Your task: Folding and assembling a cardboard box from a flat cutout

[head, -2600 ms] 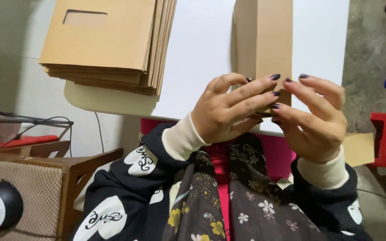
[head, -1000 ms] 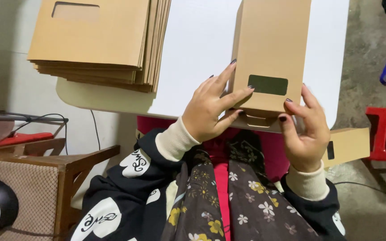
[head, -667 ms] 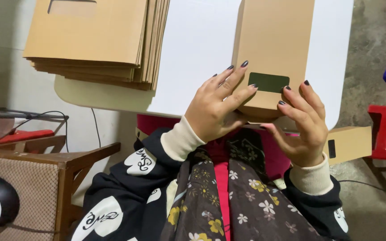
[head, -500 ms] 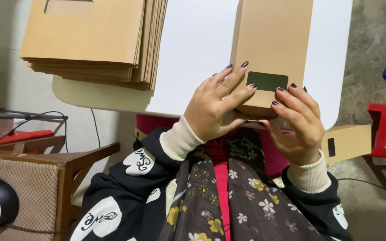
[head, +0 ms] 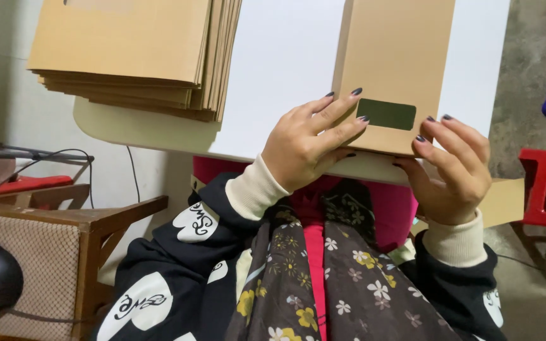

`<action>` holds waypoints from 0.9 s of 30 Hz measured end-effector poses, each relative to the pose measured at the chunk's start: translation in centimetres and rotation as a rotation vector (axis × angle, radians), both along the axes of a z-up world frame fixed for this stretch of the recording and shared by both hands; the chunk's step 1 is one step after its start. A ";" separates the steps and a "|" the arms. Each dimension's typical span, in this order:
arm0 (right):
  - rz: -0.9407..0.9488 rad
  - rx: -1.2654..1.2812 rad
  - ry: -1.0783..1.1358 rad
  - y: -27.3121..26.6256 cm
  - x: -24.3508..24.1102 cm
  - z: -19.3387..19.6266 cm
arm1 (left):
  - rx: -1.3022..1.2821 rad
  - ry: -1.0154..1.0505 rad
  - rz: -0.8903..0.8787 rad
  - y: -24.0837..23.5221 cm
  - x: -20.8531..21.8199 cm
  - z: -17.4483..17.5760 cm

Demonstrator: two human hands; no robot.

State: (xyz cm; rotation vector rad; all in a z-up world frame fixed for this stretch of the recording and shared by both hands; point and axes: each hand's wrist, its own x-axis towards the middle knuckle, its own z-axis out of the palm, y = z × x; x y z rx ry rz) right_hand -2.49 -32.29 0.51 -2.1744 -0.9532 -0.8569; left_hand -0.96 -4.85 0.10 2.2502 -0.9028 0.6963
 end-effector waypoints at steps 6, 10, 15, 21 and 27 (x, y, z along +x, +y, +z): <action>0.080 0.033 0.063 1.9 0.1 1.4 | -0.008 -0.014 -0.011 -0.4 -0.1 -0.8; 0.093 -0.020 0.123 4.2 0.2 2.7 | -0.013 0.017 -0.023 -0.5 -0.3 -0.9; 0.112 -0.049 0.057 5.2 0.2 2.9 | 0.020 -0.028 0.043 -0.4 -0.4 -1.3; 0.077 0.064 0.060 1.9 -0.3 1.3 | 0.023 -0.079 0.082 -0.5 -0.2 -0.8; 0.161 0.227 0.349 -1.1 -0.1 -0.6 | 0.002 0.225 -0.083 1.0 -0.6 -2.8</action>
